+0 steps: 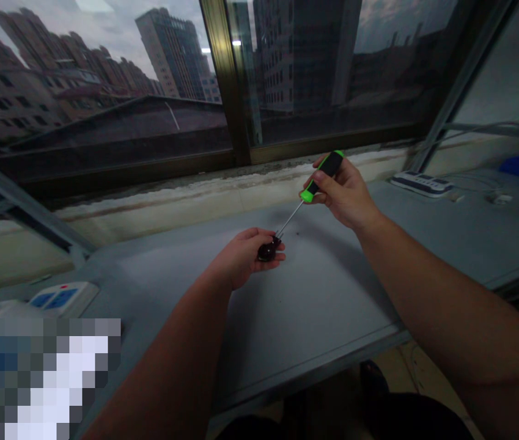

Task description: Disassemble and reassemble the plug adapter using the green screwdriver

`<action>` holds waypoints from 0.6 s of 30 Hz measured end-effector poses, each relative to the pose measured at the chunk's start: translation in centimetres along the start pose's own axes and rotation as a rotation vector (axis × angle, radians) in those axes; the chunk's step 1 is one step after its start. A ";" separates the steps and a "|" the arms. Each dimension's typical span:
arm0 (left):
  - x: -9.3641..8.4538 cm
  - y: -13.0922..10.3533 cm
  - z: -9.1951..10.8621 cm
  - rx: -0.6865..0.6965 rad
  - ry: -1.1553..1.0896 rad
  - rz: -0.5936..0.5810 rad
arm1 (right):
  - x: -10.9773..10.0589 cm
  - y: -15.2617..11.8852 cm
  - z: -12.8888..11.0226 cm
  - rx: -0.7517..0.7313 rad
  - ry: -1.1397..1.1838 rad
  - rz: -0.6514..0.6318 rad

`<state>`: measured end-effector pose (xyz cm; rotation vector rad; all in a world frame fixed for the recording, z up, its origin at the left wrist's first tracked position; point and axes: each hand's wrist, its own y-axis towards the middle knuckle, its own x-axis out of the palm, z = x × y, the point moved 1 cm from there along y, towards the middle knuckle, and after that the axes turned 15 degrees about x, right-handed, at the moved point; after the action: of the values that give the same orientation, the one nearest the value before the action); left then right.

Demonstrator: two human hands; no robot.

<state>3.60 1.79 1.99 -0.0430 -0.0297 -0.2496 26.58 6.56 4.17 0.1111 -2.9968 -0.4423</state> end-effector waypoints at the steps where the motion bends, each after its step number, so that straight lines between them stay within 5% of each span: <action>1: 0.0 0.0 0.0 0.003 -0.006 -0.002 | 0.0 0.0 0.0 0.000 0.006 -0.003; 18: -0.1 0.1 -0.2 -0.005 -0.038 0.019 | 0.2 0.0 0.1 0.009 -0.088 0.029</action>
<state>3.49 1.91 1.79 -0.0526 -0.0667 -0.2297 26.39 6.56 4.05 0.0501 -3.0823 -0.4417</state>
